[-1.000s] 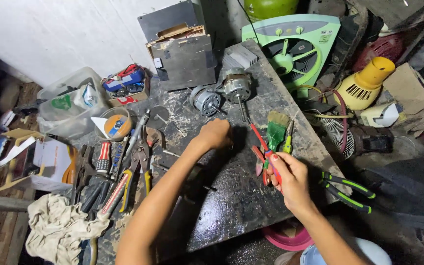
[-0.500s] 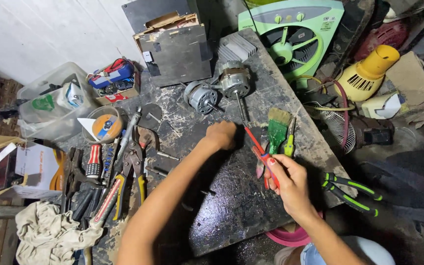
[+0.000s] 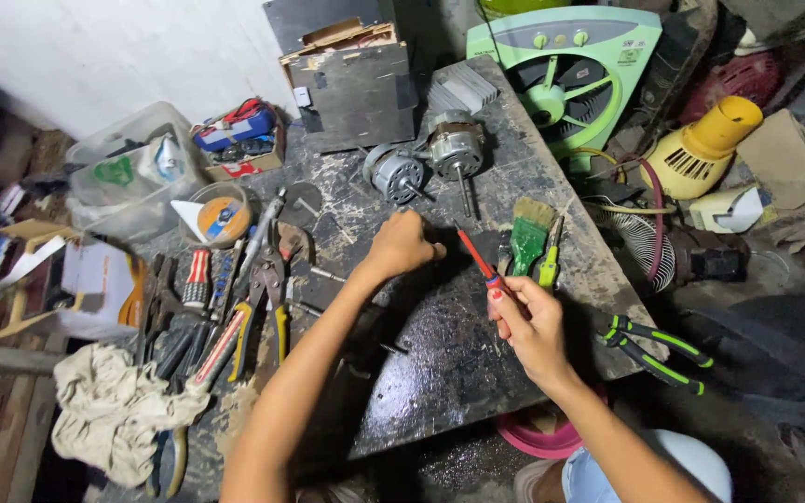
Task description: A person uses a screwdriver to pry and adjust the casing of a small electric motor on a workbench.
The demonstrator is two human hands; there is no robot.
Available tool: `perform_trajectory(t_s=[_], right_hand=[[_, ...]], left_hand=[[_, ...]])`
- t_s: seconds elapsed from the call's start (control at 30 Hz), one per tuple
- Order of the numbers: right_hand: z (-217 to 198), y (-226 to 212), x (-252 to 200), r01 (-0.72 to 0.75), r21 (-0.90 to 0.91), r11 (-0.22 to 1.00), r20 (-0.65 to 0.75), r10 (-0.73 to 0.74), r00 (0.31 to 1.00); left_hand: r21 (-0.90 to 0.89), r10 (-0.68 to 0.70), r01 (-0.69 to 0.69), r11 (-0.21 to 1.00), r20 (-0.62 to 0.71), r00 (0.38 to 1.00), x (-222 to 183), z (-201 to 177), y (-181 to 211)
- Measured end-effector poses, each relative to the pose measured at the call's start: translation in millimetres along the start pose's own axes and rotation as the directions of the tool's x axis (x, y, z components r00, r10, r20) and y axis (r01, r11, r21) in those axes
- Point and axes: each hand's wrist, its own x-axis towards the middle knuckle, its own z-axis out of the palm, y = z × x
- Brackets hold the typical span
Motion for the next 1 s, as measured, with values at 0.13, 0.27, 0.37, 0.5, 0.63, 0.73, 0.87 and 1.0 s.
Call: perform_trajectory(t_s=[0.13, 0.27, 0.37, 0.5, 0.63, 0.73, 0.87, 1.0], right_hand=[[1, 31, -7, 0.015, 0.015, 1.000, 0.027, -0.015, 1.000], [9, 28, -22, 0.027, 0.036, 0.999, 0.099, -0.031, 0.995], [16, 24, -36, 0.014, 0.070, 0.997, 0.178, -0.026, 0.984], [27, 12, -67, 0.024, 0.055, 0.998, 0.208, -0.035, 0.978], [22, 23, -82, 0.044, 0.009, 0.999, 0.190, -0.044, 0.981], [21, 23, -88, 0.076, -0.016, 0.997, 0.165, -0.072, 0.984], [24, 13, -94, 0.159, -0.110, 0.981, 0.213, -0.133, 0.968], [25, 9, -94, 0.162, -0.130, 0.978, 0.192, -0.136, 0.972]], left_hand=[[-0.305, 0.044, -0.079, 0.949, -0.120, 0.992, -39, 15, -21], [-0.534, 0.085, -0.156, 0.831, -0.154, 0.984, -72, 46, -45], [-0.631, 0.095, -0.185, 0.753, -0.174, 0.980, -87, 77, -59], [-0.744, 0.081, -0.215, 0.633, -0.212, 0.974, -120, 107, -58], [-0.789, 0.047, -0.238, 0.566, -0.258, 0.965, -140, 132, -60], [-0.861, -0.030, -0.207, 0.464, -0.249, 0.968, -148, 147, -63], [-0.941, -0.167, -0.141, 0.308, -0.199, 0.966, -166, 146, -55], [-0.878, -0.151, -0.222, 0.423, -0.310, 0.939, -178, 140, -52]])
